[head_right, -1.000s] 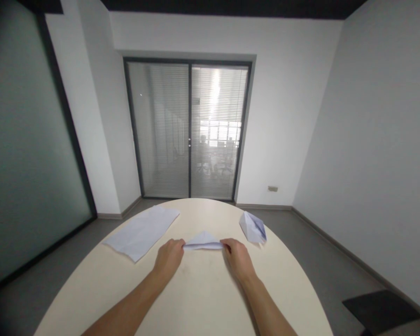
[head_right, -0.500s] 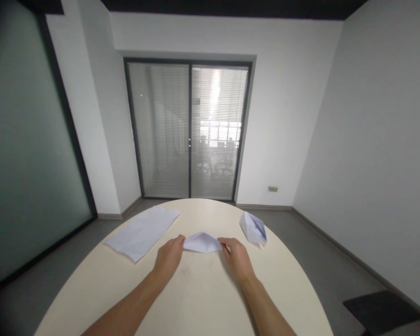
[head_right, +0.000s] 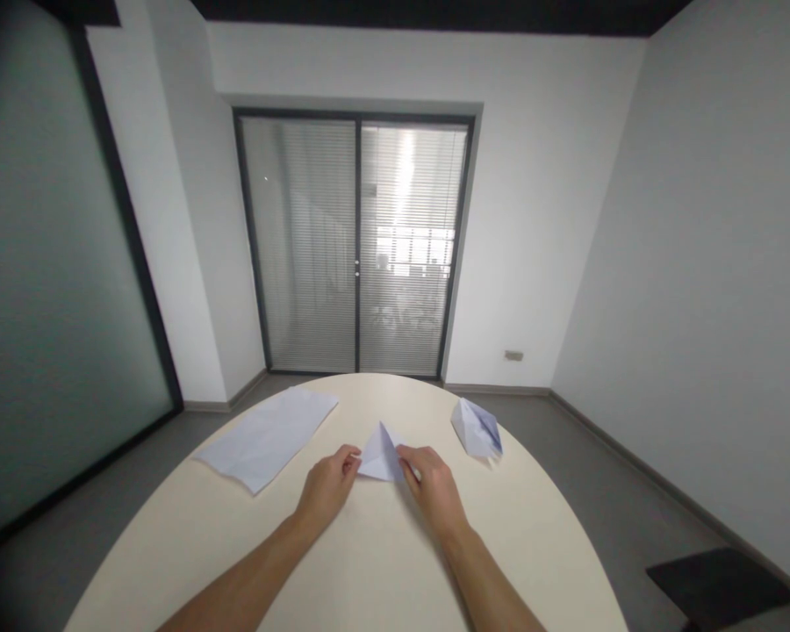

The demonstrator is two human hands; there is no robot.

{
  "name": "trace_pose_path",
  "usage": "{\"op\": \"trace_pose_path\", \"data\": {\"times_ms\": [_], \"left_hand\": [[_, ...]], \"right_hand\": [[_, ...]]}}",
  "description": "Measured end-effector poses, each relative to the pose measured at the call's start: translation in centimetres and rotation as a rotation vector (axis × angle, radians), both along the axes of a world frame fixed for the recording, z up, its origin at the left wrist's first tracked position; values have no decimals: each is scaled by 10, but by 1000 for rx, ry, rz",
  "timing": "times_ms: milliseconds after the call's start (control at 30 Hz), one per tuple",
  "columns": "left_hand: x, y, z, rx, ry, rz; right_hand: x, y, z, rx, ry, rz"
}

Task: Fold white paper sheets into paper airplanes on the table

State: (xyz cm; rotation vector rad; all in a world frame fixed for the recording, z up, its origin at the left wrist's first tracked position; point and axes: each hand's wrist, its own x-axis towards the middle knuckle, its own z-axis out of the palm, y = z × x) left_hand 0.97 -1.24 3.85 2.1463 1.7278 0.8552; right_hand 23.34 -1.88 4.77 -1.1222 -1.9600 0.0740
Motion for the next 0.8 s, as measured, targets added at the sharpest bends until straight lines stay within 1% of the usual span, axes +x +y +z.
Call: {"op": "trace_pose_path", "data": {"times_ms": [133,300,467,633,800], "left_hand": [[4,-1,-1,-12,-68,-72],[7,-4,-2,6,-63,-144],[10,-7,1,30,-66,-162],[10,-8,3,5,-36,-149],[11,-6,-2,27,-130,-208]], "right_hand": [[-4,0,-1,36,-40,52],[-8,-3,1,42,-103,103],[-13,-8,6,44,-146,146],[-15,-10,8,24,-169,160],[-17,-13,12,13,-196,206]]}}
